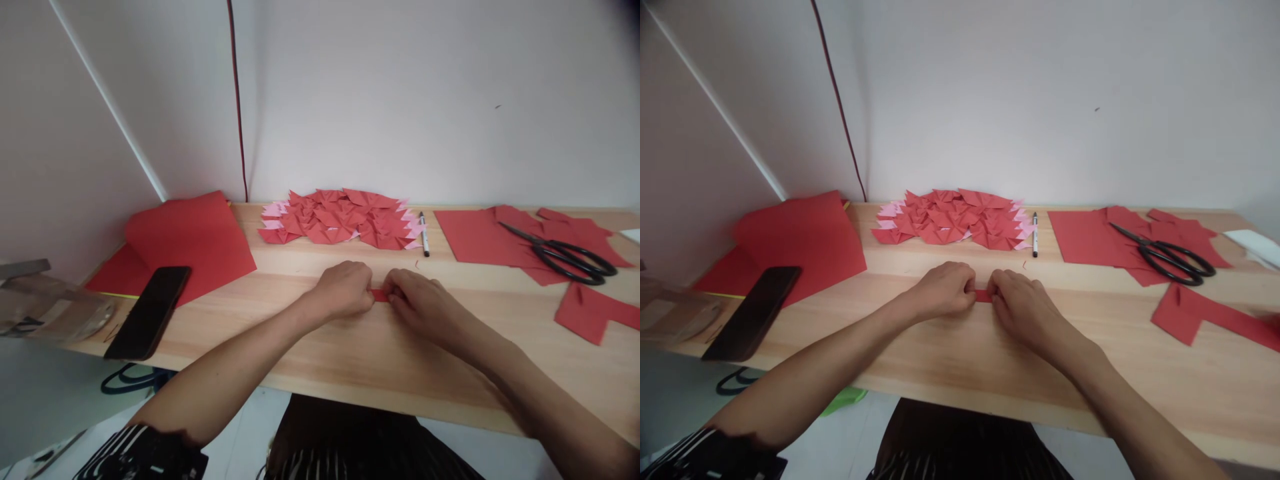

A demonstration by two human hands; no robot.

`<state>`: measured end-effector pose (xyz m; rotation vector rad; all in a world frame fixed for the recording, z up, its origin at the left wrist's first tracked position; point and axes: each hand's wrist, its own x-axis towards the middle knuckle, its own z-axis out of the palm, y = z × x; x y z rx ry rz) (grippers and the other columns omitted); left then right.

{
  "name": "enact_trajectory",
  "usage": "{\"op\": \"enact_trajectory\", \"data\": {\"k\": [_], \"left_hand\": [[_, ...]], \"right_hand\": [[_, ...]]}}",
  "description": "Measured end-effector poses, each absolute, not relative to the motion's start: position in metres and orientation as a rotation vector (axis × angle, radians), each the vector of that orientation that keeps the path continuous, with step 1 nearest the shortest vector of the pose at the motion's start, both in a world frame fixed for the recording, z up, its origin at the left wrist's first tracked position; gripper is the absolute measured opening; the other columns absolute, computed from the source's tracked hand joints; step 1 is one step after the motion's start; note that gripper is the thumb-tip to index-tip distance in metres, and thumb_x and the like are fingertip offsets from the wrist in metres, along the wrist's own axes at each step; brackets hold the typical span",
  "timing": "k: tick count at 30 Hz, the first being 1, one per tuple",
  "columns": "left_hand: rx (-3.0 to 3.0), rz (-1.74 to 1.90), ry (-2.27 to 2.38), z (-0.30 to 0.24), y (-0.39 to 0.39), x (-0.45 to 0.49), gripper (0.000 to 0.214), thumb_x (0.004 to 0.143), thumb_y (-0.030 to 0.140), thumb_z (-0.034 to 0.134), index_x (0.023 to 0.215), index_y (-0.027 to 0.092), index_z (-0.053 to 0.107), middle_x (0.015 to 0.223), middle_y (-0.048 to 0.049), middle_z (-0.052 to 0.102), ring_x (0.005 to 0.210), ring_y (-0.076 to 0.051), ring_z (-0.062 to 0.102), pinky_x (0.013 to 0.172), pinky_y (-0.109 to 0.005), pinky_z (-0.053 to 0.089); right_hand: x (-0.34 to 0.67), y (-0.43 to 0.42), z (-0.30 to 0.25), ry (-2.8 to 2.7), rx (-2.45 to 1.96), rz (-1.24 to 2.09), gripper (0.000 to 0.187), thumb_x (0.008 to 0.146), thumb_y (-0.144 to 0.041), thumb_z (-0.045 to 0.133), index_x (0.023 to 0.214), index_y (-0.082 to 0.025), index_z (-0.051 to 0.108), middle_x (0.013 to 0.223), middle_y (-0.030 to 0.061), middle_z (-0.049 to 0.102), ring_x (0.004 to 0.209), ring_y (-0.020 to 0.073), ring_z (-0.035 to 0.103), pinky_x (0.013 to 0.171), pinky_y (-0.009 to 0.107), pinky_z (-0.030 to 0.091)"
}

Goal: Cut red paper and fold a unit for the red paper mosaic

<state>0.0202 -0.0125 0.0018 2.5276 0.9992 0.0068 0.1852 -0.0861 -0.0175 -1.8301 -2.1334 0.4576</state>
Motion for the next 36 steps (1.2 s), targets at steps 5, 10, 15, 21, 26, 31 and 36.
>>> {"op": "enact_trajectory", "data": {"k": [5, 10, 15, 21, 26, 31, 36], "left_hand": [[2.517, 0.063, 0.974, -0.003, -0.012, 0.017, 0.009, 0.072, 0.017, 0.050, 0.070, 0.017, 0.059, 0.084, -0.0062, 0.066, 0.077, -0.019, 0.058, 0.065, -0.028, 0.044], [2.485, 0.128, 0.984, -0.008, -0.013, 0.016, 0.010, 0.075, 0.022, 0.051, 0.071, 0.017, 0.059, 0.082, -0.0056, 0.065, 0.075, -0.019, 0.057, 0.064, -0.028, 0.043], [2.503, 0.123, 0.980, -0.008, -0.013, 0.016, 0.009, 0.075, 0.021, 0.051, 0.070, 0.017, 0.057, 0.080, -0.0052, 0.064, 0.073, -0.018, 0.057, 0.062, -0.028, 0.042], [2.559, 0.127, 0.952, -0.006, -0.017, 0.012, 0.011, 0.079, 0.021, 0.047, 0.073, 0.017, 0.055, 0.087, -0.0062, 0.063, 0.081, -0.020, 0.056, 0.067, -0.029, 0.043], [2.601, 0.066, 0.991, 0.001, -0.021, 0.011, 0.009, 0.078, 0.018, 0.045, 0.075, 0.017, 0.054, 0.088, -0.0069, 0.062, 0.085, -0.021, 0.056, 0.069, -0.030, 0.044], [2.593, 0.054, 1.014, 0.003, -0.023, 0.012, 0.009, 0.079, 0.019, 0.045, 0.075, 0.018, 0.053, 0.089, -0.0073, 0.062, 0.087, -0.022, 0.057, 0.071, -0.031, 0.045], [2.563, 0.039, 1.048, 0.003, -0.023, 0.013, 0.009, 0.079, 0.021, 0.046, 0.075, 0.017, 0.053, 0.091, -0.0079, 0.063, 0.087, -0.022, 0.057, 0.071, -0.032, 0.045]], "right_hand": [[0.179, -0.091, -0.014, -2.014, -1.880, 0.512, 0.015, 0.087, -0.021, 0.038, 0.080, -0.021, 0.051, 0.082, 0.0034, 0.062, 0.075, 0.0183, 0.055, 0.067, 0.030, 0.034], [0.158, -0.097, -0.016, -1.958, -2.068, 0.257, 0.017, 0.089, -0.032, 0.042, 0.078, -0.021, 0.048, 0.083, 0.0047, 0.060, 0.081, 0.0221, 0.054, 0.069, 0.033, 0.030], [0.148, -0.097, -0.015, -1.966, -2.148, 0.176, 0.016, 0.089, -0.032, 0.042, 0.079, -0.020, 0.047, 0.085, 0.0067, 0.058, 0.081, 0.0231, 0.053, 0.067, 0.032, 0.028], [0.152, -0.096, -0.016, -1.969, -2.138, 0.215, 0.011, 0.088, -0.027, 0.041, 0.081, -0.020, 0.047, 0.085, 0.0061, 0.058, 0.083, 0.0238, 0.053, 0.067, 0.032, 0.026], [0.153, -0.098, -0.021, -1.968, -2.099, 0.166, 0.009, 0.088, -0.024, 0.040, 0.083, -0.021, 0.047, 0.085, 0.0062, 0.058, 0.083, 0.0238, 0.053, 0.067, 0.032, 0.025], [0.153, -0.099, -0.023, -1.956, -2.105, 0.154, 0.009, 0.088, -0.025, 0.040, 0.082, -0.021, 0.046, 0.085, 0.0052, 0.057, 0.081, 0.0233, 0.052, 0.067, 0.033, 0.025], [0.151, -0.100, -0.022, -1.958, -2.111, 0.116, 0.010, 0.089, -0.025, 0.039, 0.082, -0.021, 0.046, 0.085, 0.0059, 0.057, 0.081, 0.0235, 0.052, 0.067, 0.033, 0.025]]}}
